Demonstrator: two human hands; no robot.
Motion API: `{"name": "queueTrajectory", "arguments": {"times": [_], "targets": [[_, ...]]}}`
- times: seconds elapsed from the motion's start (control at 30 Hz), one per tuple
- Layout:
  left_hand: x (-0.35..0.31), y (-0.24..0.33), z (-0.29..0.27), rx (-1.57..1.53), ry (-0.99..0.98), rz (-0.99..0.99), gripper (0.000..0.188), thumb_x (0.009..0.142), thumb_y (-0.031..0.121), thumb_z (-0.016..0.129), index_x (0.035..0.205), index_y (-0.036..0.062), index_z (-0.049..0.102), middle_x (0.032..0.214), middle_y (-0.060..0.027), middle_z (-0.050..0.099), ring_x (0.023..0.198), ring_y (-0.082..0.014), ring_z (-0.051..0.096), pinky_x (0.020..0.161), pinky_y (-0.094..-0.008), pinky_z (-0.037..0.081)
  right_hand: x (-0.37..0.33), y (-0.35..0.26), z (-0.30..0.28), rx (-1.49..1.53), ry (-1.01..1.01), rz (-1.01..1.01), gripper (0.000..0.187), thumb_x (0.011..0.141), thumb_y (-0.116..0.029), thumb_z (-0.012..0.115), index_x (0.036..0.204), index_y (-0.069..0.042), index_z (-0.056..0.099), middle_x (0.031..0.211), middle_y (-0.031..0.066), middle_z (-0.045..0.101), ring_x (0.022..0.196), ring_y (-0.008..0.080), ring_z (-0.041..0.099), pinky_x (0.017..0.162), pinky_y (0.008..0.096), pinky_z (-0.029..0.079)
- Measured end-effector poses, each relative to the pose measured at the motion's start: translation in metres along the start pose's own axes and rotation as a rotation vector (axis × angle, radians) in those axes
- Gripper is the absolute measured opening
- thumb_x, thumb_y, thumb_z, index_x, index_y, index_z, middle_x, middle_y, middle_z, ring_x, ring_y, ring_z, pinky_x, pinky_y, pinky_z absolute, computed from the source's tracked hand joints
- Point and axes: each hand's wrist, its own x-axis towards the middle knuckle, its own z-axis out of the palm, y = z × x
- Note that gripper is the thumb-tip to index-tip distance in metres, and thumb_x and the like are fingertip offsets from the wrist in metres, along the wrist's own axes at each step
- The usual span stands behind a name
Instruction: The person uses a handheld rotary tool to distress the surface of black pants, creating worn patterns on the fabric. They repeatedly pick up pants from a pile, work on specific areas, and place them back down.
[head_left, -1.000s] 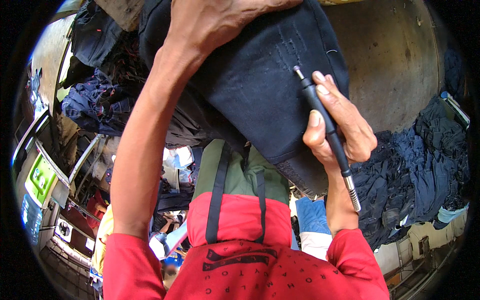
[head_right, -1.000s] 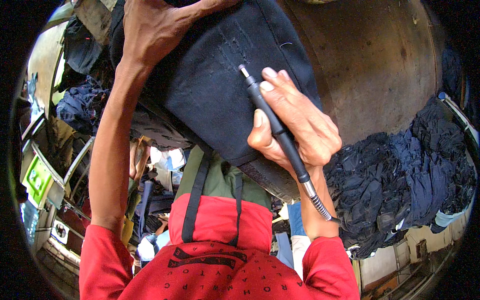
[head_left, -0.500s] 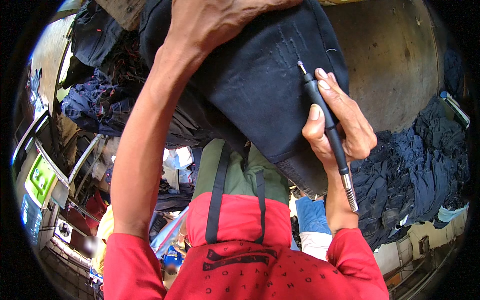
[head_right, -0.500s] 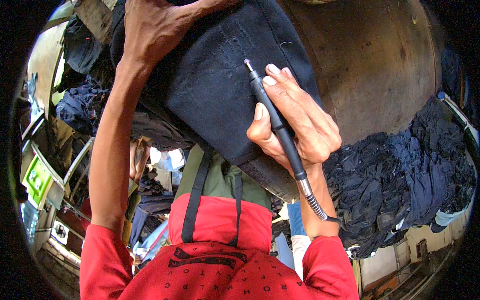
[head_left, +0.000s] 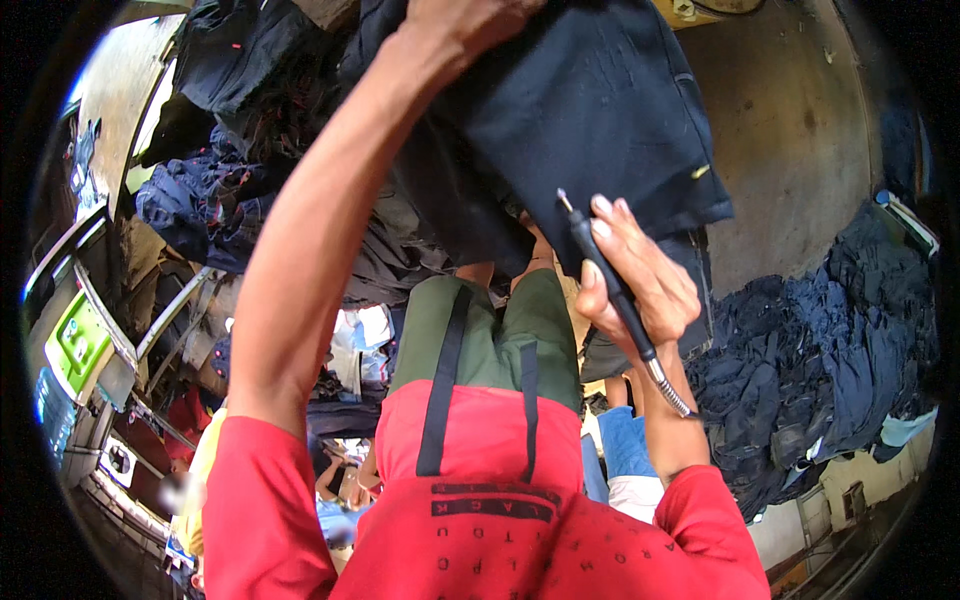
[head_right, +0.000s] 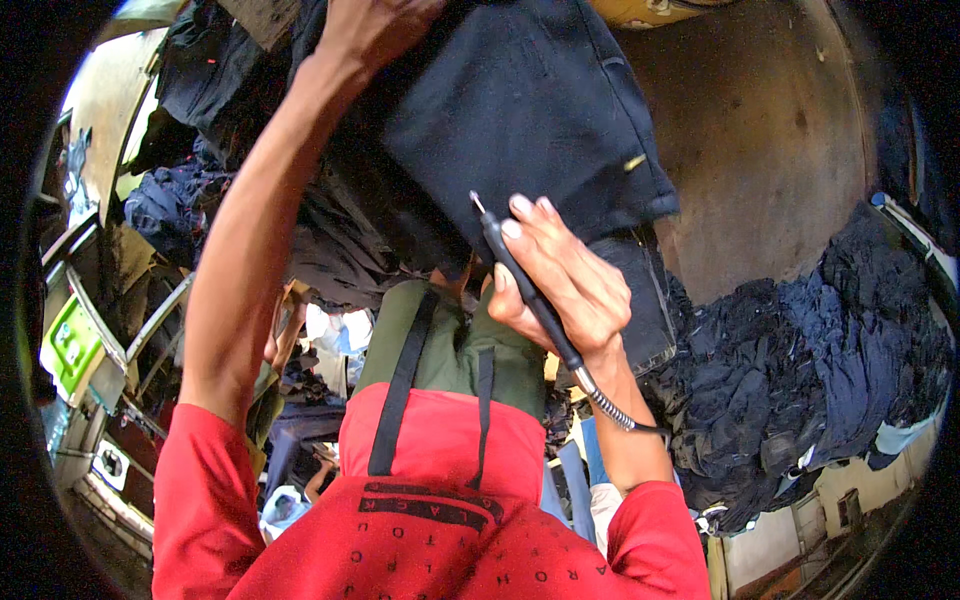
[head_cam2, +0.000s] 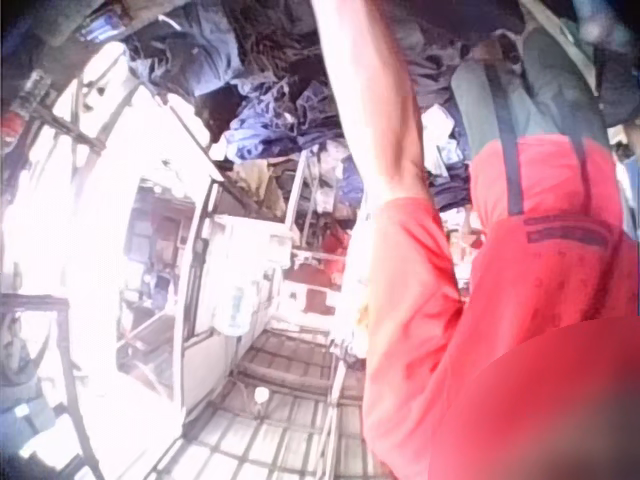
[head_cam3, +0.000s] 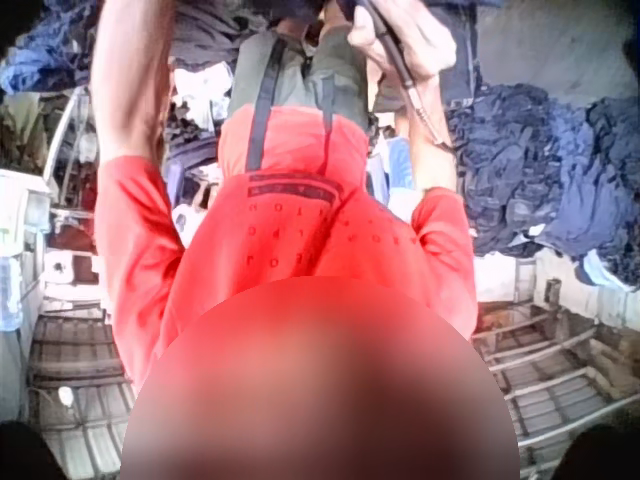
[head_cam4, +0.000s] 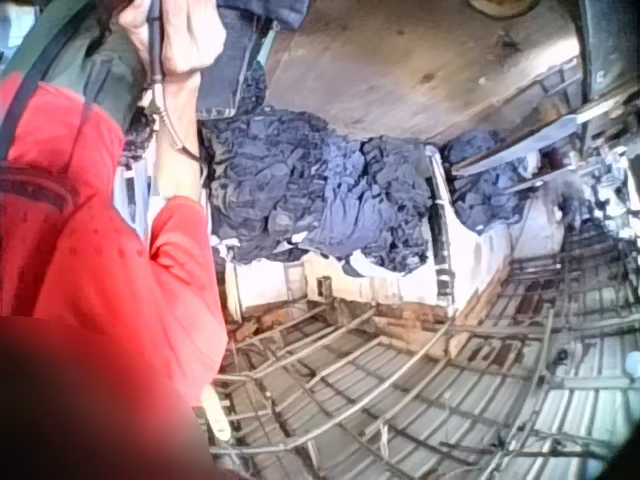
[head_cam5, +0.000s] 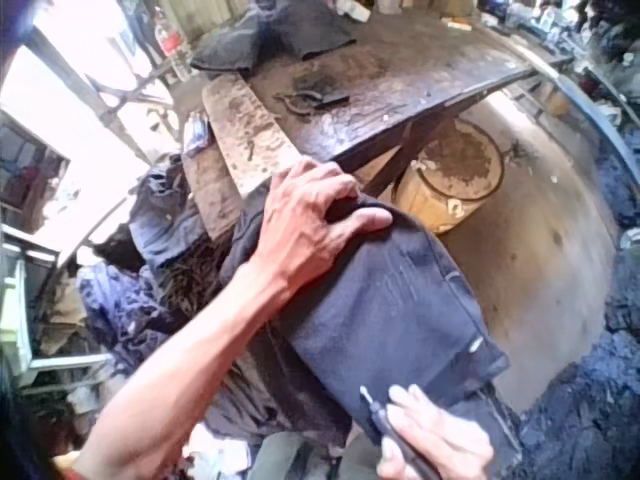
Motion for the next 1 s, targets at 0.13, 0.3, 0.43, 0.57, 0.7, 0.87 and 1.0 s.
{"name": "queueTrajectory", "arguments": {"times": [0.13,0.3,0.43,0.57,0.7,0.87,1.0], "targets": [[0.009,-0.021,0.013,0.039,-0.077,0.017,0.050,0.089,0.056,0.082,0.087,0.0068,0.076,0.088,-0.0113,0.073,0.099,-0.0337,0.066,0.090,-0.0464,0.050,0.007,0.004,0.010,-0.045,0.022,-0.023,0.030,0.085,-0.003,0.081,0.113,0.008,0.080,0.108,0.0251,0.081,0.105,0.0389,0.081,0.100,0.0487,0.066],[0.003,-0.020,0.012,0.021,-0.003,0.054,0.051,0.089,0.058,0.081,0.090,0.0065,0.079,0.091,-0.0131,0.075,0.100,-0.0349,0.067,0.092,-0.0479,0.051,0.021,-0.004,0.021,-0.075,0.066,-0.054,0.028,0.085,-0.004,0.081,0.111,0.007,0.080,0.106,0.0236,0.081,0.104,0.0383,0.082,0.099,0.0485,0.066],[0.005,-0.018,0.012,0.004,-0.021,0.041,0.053,0.089,0.058,0.081,0.088,0.0054,0.078,0.089,-0.0142,0.075,0.098,-0.0356,0.068,0.091,-0.0487,0.051,0.026,0.001,0.026,-0.093,0.066,-0.071,0.028,0.084,-0.004,0.081,0.110,0.006,0.081,0.105,0.0237,0.081,0.103,0.0376,0.082,0.098,0.0473,0.067],[0.006,-0.022,0.014,0.004,-0.022,0.052,0.052,0.089,0.056,0.083,0.088,0.0044,0.079,0.087,-0.0150,0.074,0.096,-0.0355,0.068,0.089,-0.0485,0.052,0.025,0.003,0.025,-0.104,0.062,-0.058,0.027,0.083,-0.005,0.081,0.108,0.005,0.081,0.104,0.0240,0.081,0.101,0.0377,0.082,0.097,0.0467,0.067],[0.006,-0.022,0.014,-0.032,-0.008,0.060,0.051,0.089,0.055,0.083,0.089,0.0039,0.081,0.087,-0.0155,0.074,0.096,-0.0349,0.069,0.090,-0.0483,0.052,0.022,0.001,0.023,-0.103,0.049,-0.048,0.028,0.082,-0.003,0.080,0.108,0.006,0.081,0.104,0.0244,0.081,0.101,0.0376,0.083,0.096,0.0467,0.067],[0.008,-0.021,0.012,-0.019,-0.019,0.057,0.051,0.088,0.054,0.084,0.090,0.0030,0.081,0.088,-0.0166,0.074,0.096,-0.0346,0.069,0.089,-0.0481,0.052,0.015,-0.001,0.019,-0.109,0.047,-0.028,0.030,0.081,-0.003,0.079,0.109,0.006,0.080,0.103,0.0243,0.081,0.100,0.0384,0.083,0.095,0.0467,0.068],[0.006,-0.022,0.013,-0.012,-0.025,0.037,0.051,0.088,0.053,0.084,0.091,0.0028,0.081,0.089,-0.0175,0.075,0.097,-0.0352,0.069,0.089,-0.0480,0.052,0.007,0.000,0.016,-0.089,0.045,-0.031,0.031,0.081,-0.003,0.078,0.110,0.007,0.079,0.102,0.0244,0.081,0.100,0.0384,0.083,0.096,0.0470,0.068]]}}
